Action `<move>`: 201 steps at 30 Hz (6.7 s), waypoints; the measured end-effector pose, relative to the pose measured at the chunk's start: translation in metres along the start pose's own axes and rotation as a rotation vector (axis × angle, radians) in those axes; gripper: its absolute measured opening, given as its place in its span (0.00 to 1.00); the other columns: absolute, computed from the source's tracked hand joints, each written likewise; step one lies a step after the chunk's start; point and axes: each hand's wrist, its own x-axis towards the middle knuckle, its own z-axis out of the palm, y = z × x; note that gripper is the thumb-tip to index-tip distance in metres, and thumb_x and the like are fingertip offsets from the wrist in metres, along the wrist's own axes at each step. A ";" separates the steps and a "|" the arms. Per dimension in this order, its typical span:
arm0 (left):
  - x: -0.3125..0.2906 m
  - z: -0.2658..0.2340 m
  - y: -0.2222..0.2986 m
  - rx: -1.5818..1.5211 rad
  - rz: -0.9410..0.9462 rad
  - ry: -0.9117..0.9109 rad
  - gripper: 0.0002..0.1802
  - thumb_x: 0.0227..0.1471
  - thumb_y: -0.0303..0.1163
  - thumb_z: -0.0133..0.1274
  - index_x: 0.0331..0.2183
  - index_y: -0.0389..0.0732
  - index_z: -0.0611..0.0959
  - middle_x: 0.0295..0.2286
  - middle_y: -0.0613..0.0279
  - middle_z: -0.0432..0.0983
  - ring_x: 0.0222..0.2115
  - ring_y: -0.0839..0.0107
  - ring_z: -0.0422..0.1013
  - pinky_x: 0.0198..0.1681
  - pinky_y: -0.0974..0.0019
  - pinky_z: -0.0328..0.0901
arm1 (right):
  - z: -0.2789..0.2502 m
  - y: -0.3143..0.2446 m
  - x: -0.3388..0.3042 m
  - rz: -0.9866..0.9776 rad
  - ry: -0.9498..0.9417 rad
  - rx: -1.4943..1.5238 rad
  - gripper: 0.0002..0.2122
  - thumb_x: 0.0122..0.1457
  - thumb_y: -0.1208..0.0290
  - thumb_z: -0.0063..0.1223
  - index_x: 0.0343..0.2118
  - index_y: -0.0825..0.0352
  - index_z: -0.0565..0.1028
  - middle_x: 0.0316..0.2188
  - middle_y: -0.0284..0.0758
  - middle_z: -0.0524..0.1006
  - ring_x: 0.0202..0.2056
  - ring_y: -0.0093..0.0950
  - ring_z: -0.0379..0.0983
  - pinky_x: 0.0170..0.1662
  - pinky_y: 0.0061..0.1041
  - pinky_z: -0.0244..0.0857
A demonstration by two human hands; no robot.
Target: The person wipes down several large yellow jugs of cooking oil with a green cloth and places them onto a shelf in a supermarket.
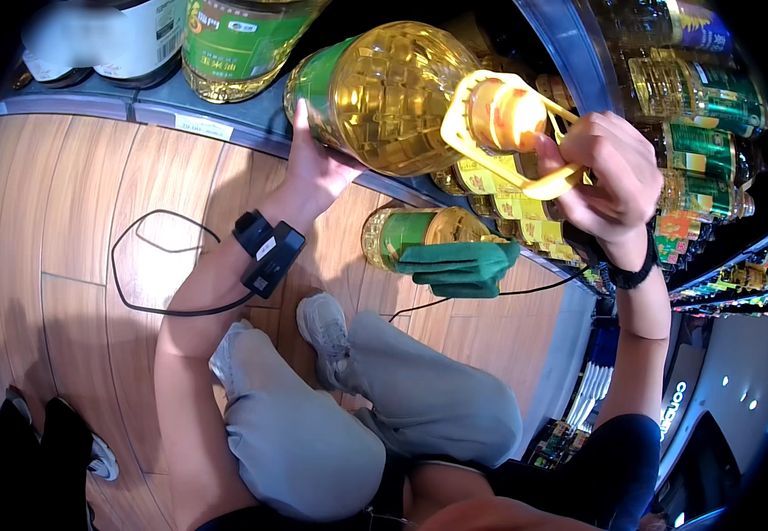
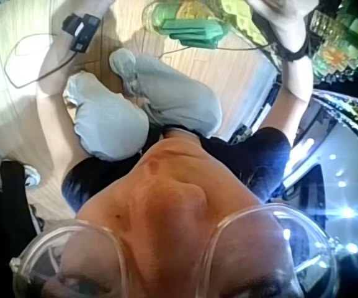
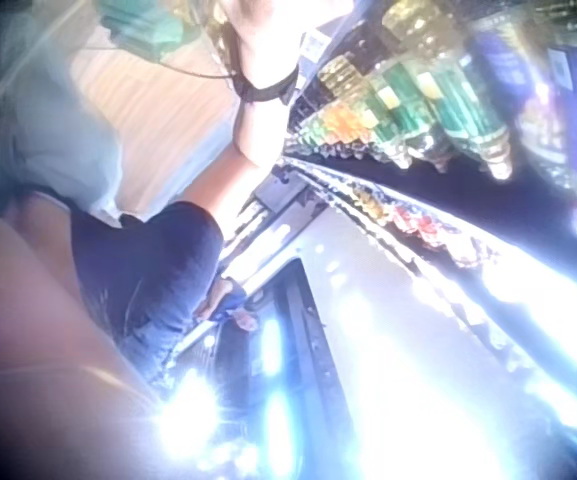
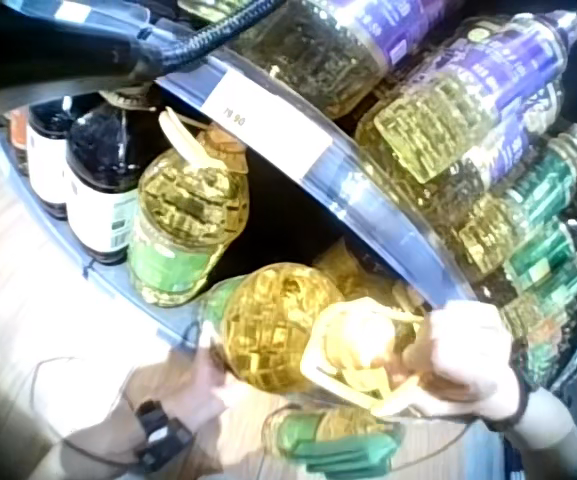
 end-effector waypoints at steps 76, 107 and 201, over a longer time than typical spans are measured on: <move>0.004 0.109 -0.012 2.073 1.415 -0.702 0.26 0.34 0.36 0.60 0.41 0.45 0.76 0.39 0.62 0.75 0.41 0.65 0.72 0.54 0.46 0.53 | 0.196 -0.053 -0.073 0.714 0.610 -0.064 0.36 0.40 0.75 0.57 0.54 0.80 0.55 0.28 0.38 0.73 0.32 0.36 0.70 0.37 0.31 0.63; 0.085 0.087 0.047 2.040 0.960 -0.118 0.48 0.40 0.40 0.61 0.57 0.44 0.52 0.44 0.43 0.67 0.44 0.55 0.66 0.48 0.60 0.60 | 0.109 0.078 -0.004 1.053 0.260 0.619 0.17 0.51 0.65 0.53 0.42 0.69 0.73 0.39 0.42 0.75 0.40 0.32 0.71 0.42 0.29 0.64; 0.030 0.031 -0.256 2.246 0.128 -0.956 0.20 0.39 0.25 0.58 0.38 0.41 0.74 0.38 0.58 0.71 0.40 0.56 0.68 0.42 0.65 0.64 | 0.072 -0.066 -0.425 1.273 1.857 1.425 0.12 0.60 0.73 0.38 0.45 0.70 0.67 0.39 0.39 0.73 0.39 0.31 0.72 0.43 0.29 0.68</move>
